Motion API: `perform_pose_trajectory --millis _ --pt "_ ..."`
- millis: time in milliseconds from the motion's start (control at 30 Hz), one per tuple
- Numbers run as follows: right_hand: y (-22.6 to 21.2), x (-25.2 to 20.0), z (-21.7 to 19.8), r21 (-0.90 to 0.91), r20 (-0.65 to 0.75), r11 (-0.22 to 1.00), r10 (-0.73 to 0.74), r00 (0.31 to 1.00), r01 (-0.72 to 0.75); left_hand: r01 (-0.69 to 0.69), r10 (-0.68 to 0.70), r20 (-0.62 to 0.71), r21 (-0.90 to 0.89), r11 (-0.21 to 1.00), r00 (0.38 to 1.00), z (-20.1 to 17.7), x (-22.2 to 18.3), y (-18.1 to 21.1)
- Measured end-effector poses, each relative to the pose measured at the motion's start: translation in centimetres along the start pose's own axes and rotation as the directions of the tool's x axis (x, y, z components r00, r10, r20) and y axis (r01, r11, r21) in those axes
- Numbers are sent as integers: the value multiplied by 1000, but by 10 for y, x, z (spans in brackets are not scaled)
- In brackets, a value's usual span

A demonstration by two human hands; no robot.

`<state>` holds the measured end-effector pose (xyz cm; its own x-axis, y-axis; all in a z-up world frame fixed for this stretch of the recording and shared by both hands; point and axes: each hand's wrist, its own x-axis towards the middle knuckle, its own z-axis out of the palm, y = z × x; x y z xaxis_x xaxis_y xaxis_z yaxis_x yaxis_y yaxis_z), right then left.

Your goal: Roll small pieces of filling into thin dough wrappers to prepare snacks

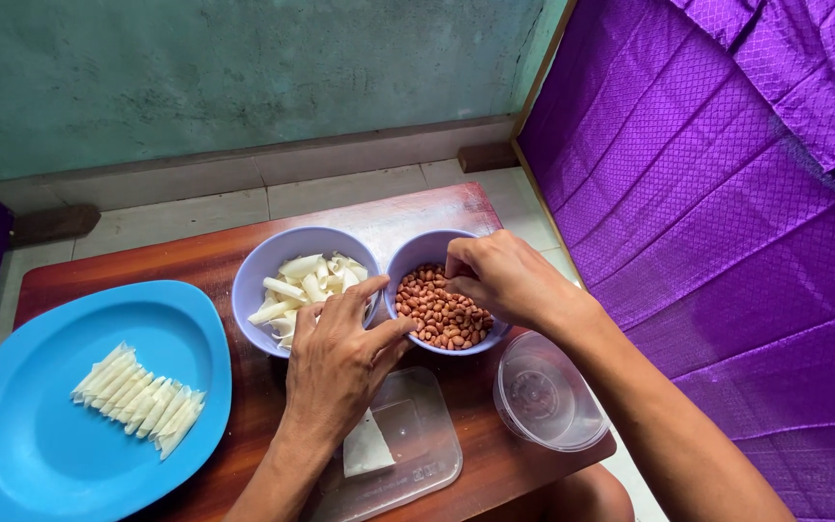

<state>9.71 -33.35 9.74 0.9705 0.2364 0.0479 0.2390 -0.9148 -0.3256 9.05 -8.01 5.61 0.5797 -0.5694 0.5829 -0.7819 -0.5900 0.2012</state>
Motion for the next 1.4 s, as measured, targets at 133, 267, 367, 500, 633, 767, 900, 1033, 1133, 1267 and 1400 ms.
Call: perform_pose_trajectory --millis 133,267,367,500,633,767,900,1033,1133,1267,1400 --pt "5 -1 8 -45 24 999 -7 1000 8 -5 5 5 -10 1000 1000 1 0 -1" --pt "6 3 25 -117 74 993 6 997 3 -2 2 1 -15 1000 1000 1 -1 -1" --pt "2 8 35 -99 56 995 -5 998 10 -5 5 -12 -3 1000 1000 1 0 0" --pt "7 12 42 -143 64 989 37 997 -27 -3 3 -3 -4 1000 1000 3 -2 -2" --pt "13 9 34 -126 32 992 29 999 -25 -8 8 -6 6 1000 1000 3 -2 -2" --pt "23 8 37 -43 -65 998 -48 997 45 -15 15 -10 8 1000 1000 3 -2 -3" --pt "8 1 27 38 -71 996 -80 994 83 -11 11 -14 7 1000 1000 3 -1 -2" --pt "-22 -18 6 96 -161 975 -183 970 200 -4 4 -14 -9 1000 1000 4 -2 -5" --pt "-60 -41 -11 257 -189 957 -83 978 131 49 -46 61 -50 998 997 8 -7 -12" --pt "-104 -79 -7 280 -225 938 -143 964 205 7 -5 12 -216 976 1000 -21 -9 -11" --pt "-132 -105 21 370 -254 891 -176 951 263 -9 -27 -90 -373 928 996 -66 -26 8"
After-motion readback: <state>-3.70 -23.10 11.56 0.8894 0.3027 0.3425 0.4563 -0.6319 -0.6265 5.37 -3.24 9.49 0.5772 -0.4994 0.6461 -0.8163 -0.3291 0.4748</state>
